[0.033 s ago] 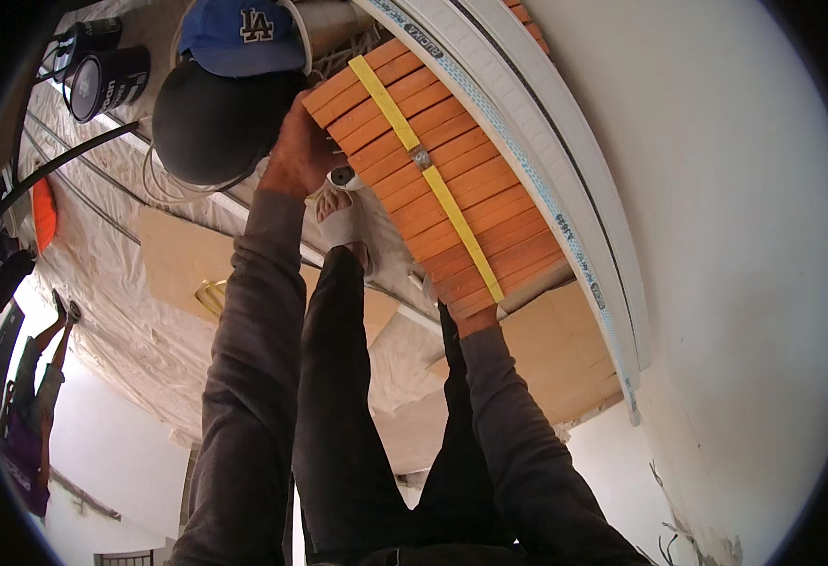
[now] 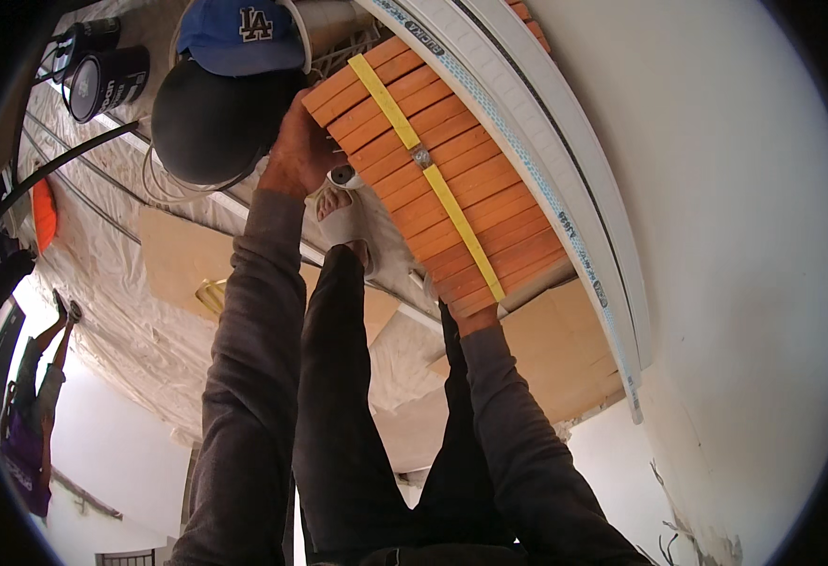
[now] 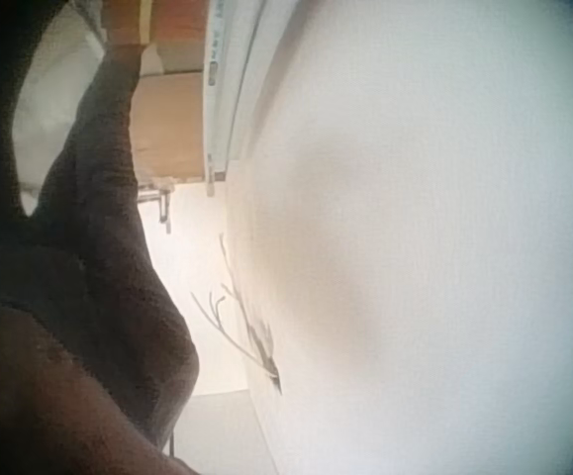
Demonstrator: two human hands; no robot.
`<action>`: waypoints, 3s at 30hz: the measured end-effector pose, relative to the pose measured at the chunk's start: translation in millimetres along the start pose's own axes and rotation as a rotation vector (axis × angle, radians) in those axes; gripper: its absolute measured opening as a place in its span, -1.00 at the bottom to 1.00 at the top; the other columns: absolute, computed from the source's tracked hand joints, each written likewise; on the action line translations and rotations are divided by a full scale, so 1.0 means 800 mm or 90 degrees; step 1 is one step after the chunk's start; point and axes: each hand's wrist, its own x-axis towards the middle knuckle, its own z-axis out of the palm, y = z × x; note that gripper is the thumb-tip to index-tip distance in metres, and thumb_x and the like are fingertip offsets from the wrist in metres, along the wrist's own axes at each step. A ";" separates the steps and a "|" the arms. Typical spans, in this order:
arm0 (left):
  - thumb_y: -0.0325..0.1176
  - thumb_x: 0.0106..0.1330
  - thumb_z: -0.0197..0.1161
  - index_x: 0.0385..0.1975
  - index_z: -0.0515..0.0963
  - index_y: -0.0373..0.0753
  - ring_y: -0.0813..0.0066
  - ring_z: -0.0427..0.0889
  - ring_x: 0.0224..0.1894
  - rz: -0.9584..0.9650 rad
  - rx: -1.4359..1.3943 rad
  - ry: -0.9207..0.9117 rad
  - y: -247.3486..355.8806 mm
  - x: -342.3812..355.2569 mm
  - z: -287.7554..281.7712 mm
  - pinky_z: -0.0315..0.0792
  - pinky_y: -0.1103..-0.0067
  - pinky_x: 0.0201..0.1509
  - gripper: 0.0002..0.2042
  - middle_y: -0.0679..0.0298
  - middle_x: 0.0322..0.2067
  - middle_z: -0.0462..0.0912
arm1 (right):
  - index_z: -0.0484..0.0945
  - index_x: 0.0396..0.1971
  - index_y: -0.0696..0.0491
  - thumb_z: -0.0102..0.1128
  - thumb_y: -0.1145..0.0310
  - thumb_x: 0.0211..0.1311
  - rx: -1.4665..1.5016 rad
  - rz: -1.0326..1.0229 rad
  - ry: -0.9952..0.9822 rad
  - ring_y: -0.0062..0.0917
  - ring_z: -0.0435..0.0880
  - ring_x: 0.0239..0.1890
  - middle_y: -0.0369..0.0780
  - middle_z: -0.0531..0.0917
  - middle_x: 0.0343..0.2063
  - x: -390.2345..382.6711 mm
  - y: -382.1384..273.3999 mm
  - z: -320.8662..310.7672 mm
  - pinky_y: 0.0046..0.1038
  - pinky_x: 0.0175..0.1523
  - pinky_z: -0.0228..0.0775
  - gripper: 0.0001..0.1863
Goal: The person walks through a room under renovation, puts on a blue baseball cap, and then picks up a bundle of orange tiles secured with yellow straps. They lift the bundle and hold it against a wall while another person works in the background.
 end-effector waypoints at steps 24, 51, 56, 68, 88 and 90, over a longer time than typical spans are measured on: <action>-0.14 0.37 -0.07 0.08 0.34 -0.25 0.29 0.51 0.03 0.146 0.099 -0.023 -0.014 -0.070 0.039 0.48 0.30 0.02 -0.60 0.16 0.02 0.45 | 0.07 0.28 0.01 -0.17 -0.11 0.33 -0.183 -0.066 -0.045 -0.19 0.28 0.26 -0.06 0.31 0.20 -0.032 -0.053 0.018 0.02 0.19 0.34 -0.33; -0.10 0.37 -0.17 0.04 0.40 -0.25 0.35 0.49 0.06 0.006 -0.265 0.089 -0.021 -0.085 0.068 0.36 0.43 0.15 -0.58 0.25 -0.02 0.53 | 0.11 0.27 0.10 -0.24 -0.03 0.39 -0.363 -0.087 0.065 -0.23 0.32 0.23 -0.06 0.32 0.20 -0.087 -0.144 0.097 -0.13 0.24 0.27 -0.38; -0.07 0.37 -0.16 0.04 0.41 -0.24 0.34 0.48 0.07 -0.015 -0.277 0.072 -0.022 -0.082 0.058 0.34 0.42 0.16 -0.57 0.26 -0.01 0.52 | 0.12 0.27 0.11 -0.24 -0.02 0.39 -0.379 -0.094 0.094 -0.23 0.33 0.23 -0.06 0.32 0.21 -0.103 -0.147 0.096 -0.14 0.24 0.26 -0.38; -0.05 0.39 -0.21 0.07 0.37 -0.18 0.37 0.45 0.09 0.008 -0.256 0.083 -0.016 -0.086 0.084 0.31 0.42 0.20 -0.57 0.28 0.02 0.49 | 0.12 0.27 0.12 -0.25 -0.02 0.39 -0.416 -0.123 0.120 -0.24 0.34 0.22 -0.06 0.32 0.21 -0.044 -0.119 0.110 -0.16 0.25 0.26 -0.38; 0.01 0.39 -0.20 0.17 0.31 -0.17 0.34 0.41 0.16 0.041 -0.195 0.038 -0.026 -0.075 0.063 0.28 0.37 0.24 -0.51 0.28 0.10 0.43 | 0.13 0.27 0.13 -0.26 0.00 0.40 -0.485 -0.167 0.171 -0.25 0.36 0.21 -0.06 0.32 0.21 -0.124 -0.172 0.074 -0.19 0.25 0.24 -0.38; 0.00 0.39 -0.21 0.17 0.30 -0.17 0.34 0.41 0.16 0.040 -0.186 0.070 -0.026 -0.078 0.070 0.29 0.37 0.23 -0.51 0.27 0.11 0.42 | 0.13 0.27 0.14 -0.26 0.00 0.40 -0.491 -0.172 0.175 -0.25 0.36 0.21 -0.06 0.32 0.21 -0.127 -0.174 0.071 -0.19 0.25 0.24 -0.38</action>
